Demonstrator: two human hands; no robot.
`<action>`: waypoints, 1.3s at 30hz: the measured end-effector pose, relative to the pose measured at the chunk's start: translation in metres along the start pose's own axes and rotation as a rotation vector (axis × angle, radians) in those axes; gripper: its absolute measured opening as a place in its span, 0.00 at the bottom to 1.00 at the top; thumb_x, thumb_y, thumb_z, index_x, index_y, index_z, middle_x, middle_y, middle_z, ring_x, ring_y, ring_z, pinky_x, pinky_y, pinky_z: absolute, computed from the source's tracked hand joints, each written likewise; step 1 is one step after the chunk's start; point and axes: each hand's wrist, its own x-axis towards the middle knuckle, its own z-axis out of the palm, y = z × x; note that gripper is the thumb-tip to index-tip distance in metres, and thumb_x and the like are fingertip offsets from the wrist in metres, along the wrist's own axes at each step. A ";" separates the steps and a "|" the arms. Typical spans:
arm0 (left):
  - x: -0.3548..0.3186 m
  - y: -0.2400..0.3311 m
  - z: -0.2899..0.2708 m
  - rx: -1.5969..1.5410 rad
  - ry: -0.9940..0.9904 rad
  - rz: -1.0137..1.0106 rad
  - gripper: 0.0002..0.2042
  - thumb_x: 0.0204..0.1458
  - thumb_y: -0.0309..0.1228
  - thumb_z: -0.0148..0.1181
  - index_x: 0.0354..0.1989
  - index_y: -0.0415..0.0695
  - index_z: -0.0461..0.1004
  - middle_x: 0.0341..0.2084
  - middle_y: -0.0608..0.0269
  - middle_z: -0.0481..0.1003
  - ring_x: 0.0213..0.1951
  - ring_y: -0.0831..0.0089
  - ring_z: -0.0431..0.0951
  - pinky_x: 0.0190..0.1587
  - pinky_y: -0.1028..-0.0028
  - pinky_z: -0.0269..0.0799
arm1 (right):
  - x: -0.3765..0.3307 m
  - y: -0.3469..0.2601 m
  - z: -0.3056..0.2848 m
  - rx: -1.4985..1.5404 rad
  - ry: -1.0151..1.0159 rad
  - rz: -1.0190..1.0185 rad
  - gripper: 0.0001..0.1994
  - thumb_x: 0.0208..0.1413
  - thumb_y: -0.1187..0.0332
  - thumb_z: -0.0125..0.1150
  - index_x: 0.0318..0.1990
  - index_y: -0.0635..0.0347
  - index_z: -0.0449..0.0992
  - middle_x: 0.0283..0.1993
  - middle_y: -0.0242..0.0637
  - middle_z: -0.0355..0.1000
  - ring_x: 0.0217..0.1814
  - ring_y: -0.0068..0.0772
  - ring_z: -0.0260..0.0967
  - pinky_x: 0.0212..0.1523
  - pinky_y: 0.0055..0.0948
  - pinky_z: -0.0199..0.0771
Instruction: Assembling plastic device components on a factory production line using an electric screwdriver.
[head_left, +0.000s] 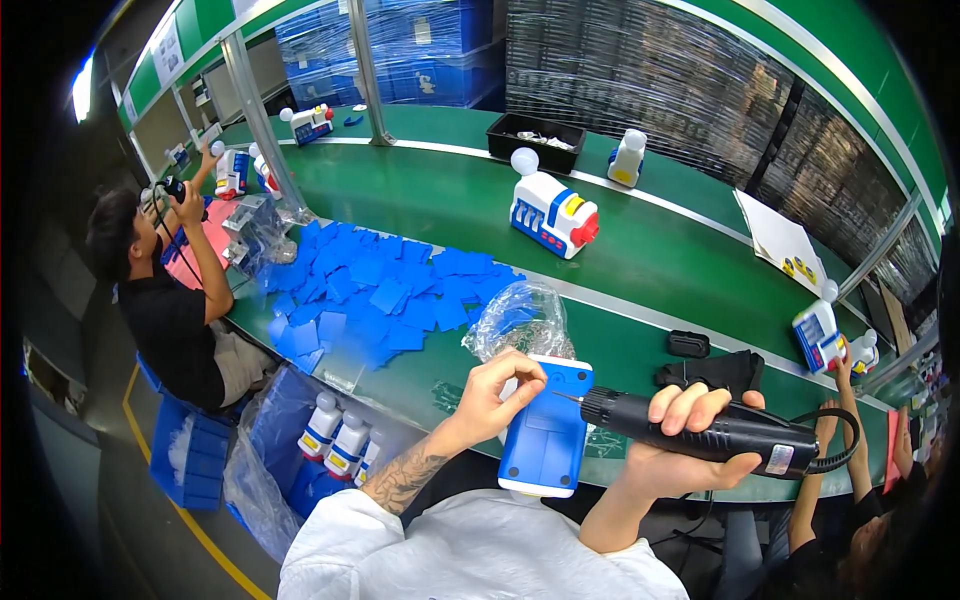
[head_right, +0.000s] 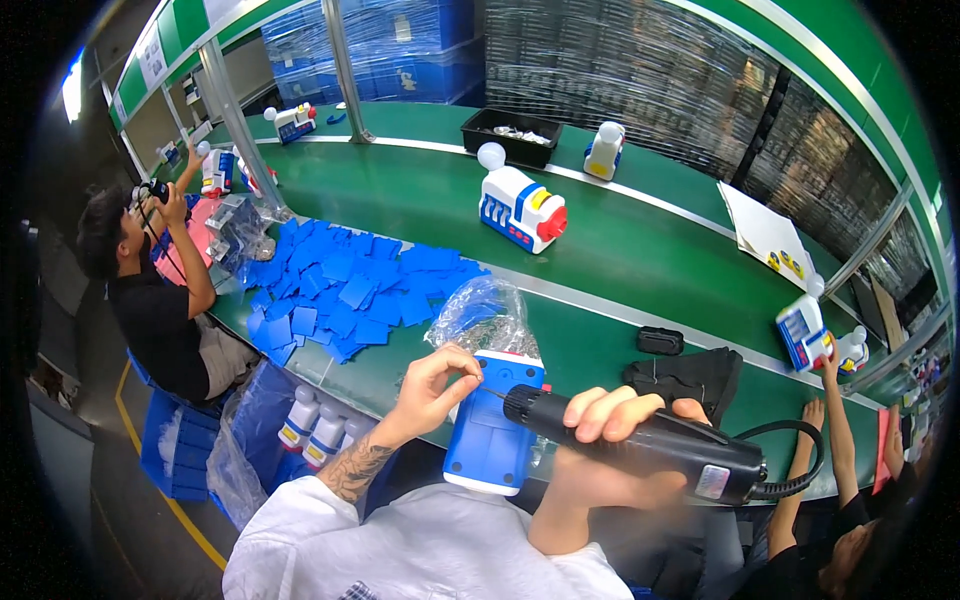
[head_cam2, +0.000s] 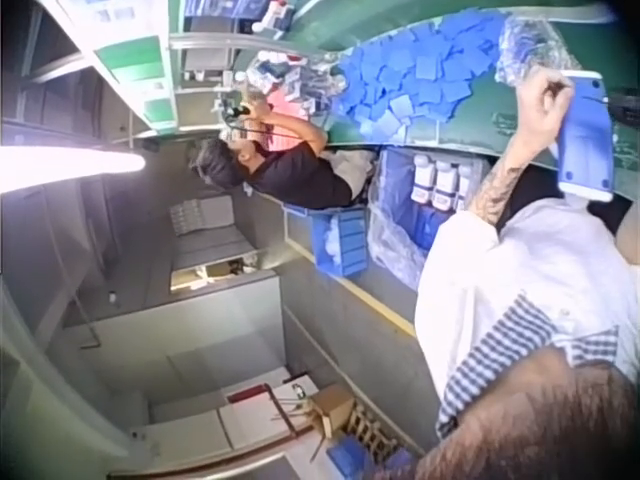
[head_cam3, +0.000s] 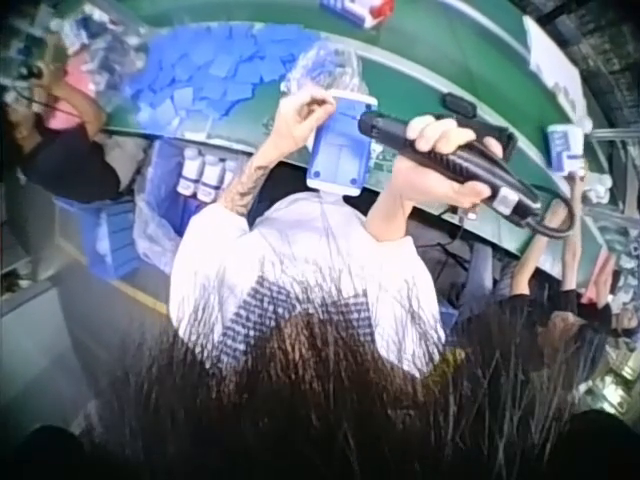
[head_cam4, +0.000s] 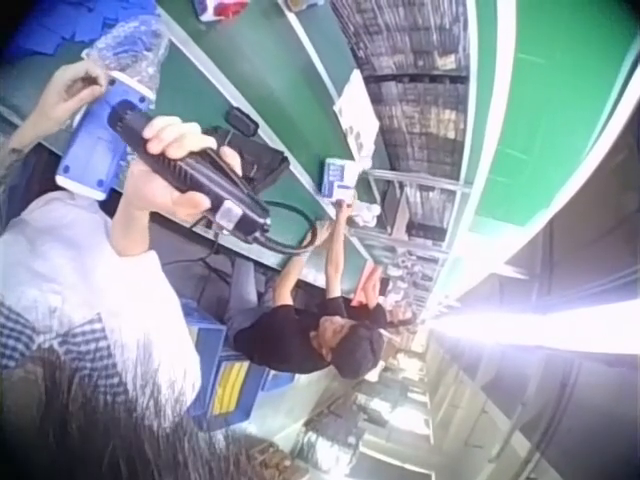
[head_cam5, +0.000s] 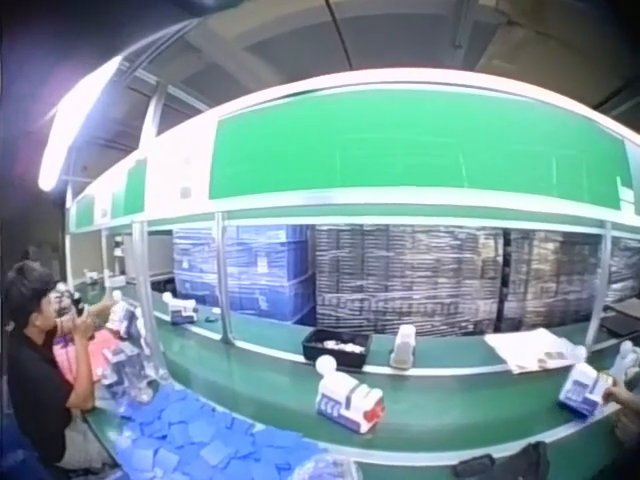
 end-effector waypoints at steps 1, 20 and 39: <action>0.000 0.001 0.000 0.013 -0.005 0.032 0.03 0.46 0.22 0.55 0.30 0.38 0.71 0.26 0.62 0.72 0.28 0.74 0.70 0.32 0.76 0.65 | -0.001 0.001 0.000 -0.031 -0.027 -0.002 0.28 0.51 0.41 0.46 0.49 0.55 0.59 0.21 0.30 0.57 0.17 0.23 0.55 0.16 0.24 0.60; 0.001 0.014 0.001 0.178 -0.064 0.114 0.03 0.46 0.21 0.55 0.30 0.38 0.72 0.26 0.60 0.73 0.32 0.68 0.71 0.39 0.72 0.64 | -0.001 0.009 -0.004 -0.044 -0.104 0.042 0.29 0.51 0.43 0.48 0.51 0.54 0.55 0.22 0.35 0.60 0.17 0.29 0.59 0.18 0.29 0.64; -0.007 -0.009 0.007 0.537 -0.147 0.019 0.20 0.36 0.36 0.66 0.41 0.49 0.74 0.48 0.52 0.59 0.50 0.56 0.58 0.51 0.62 0.56 | 0.013 0.062 0.006 -0.505 -0.322 0.201 0.19 0.53 0.62 0.57 0.43 0.69 0.62 0.21 0.35 0.64 0.19 0.24 0.63 0.21 0.20 0.64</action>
